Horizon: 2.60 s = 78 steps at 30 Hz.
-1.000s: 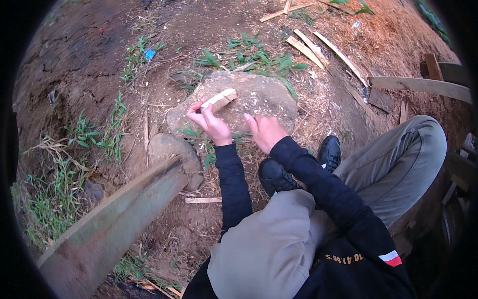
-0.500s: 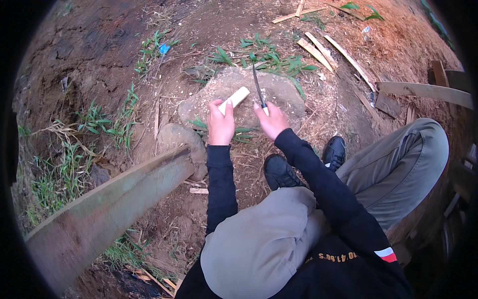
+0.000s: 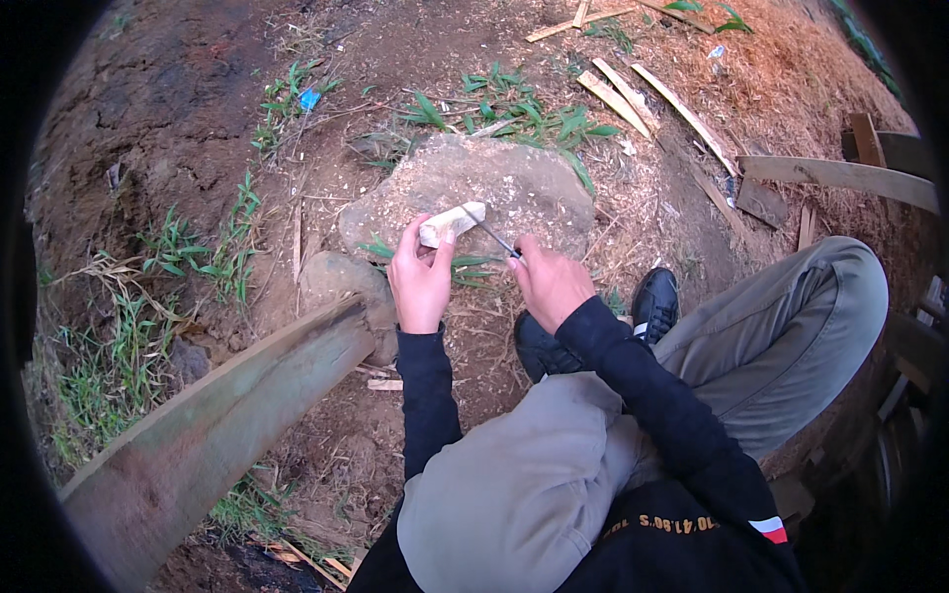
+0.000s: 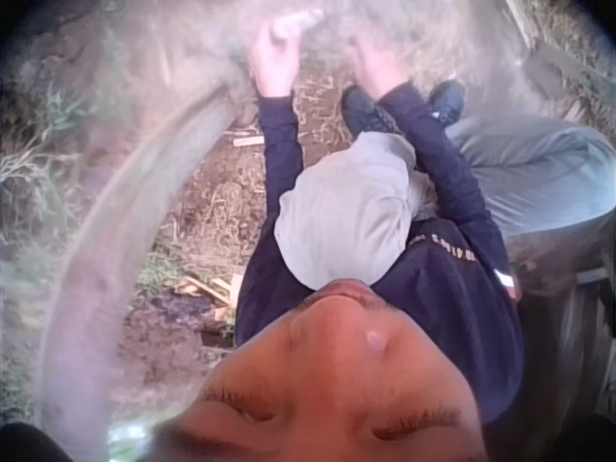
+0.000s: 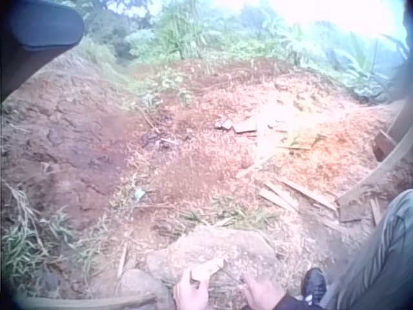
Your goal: The person sits on the ground and uses a curved knife to carve a small rectangular piece of wood. They repeatedly shave thin layers off the wood, rotating it to work on different sides, and occasionally inspect the carved surface.
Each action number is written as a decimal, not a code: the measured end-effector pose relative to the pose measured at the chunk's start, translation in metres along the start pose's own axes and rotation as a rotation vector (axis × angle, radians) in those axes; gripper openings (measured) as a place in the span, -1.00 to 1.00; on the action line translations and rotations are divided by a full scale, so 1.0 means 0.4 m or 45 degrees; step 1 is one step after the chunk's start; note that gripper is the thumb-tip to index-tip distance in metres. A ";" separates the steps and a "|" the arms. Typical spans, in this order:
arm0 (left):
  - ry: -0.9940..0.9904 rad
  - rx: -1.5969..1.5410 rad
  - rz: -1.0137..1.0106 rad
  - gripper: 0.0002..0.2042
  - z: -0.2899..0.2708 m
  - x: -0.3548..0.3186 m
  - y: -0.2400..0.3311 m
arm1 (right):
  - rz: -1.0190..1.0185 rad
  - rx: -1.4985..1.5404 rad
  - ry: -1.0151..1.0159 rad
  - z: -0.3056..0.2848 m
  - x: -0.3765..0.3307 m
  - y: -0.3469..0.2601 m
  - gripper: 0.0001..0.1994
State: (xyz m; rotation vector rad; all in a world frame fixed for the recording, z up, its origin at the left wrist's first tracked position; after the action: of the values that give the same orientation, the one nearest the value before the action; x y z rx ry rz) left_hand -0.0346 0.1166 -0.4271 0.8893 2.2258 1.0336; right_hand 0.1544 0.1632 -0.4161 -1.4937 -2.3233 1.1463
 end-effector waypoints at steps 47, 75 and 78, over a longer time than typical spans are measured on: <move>-0.081 0.158 0.037 -0.65 0.017 0.003 -0.026 | -0.346 -0.460 -0.176 0.053 0.004 -0.025 -0.20; -0.077 0.227 0.038 -0.65 0.043 0.000 -0.021 | -0.390 -0.485 -0.076 0.058 0.073 -0.060 -0.19; -0.101 0.251 -0.013 -0.61 0.032 0.007 -0.022 | -0.358 -0.434 -0.050 0.038 0.068 -0.056 -0.19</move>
State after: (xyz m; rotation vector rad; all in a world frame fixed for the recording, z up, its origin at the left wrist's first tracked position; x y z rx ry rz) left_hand -0.0306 0.1202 -0.4420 0.9834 2.2909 0.7698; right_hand 0.1173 0.1731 -0.4190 -1.1834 -2.7515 0.7444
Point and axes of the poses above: each hand's wrist, its own x-axis towards the middle knuckle, its own z-axis out of the palm, y = z × x, the point moved 2 cm from there along x, towards the middle knuckle, and after that the axes turned 6 degrees about y, right-handed, at the moved point
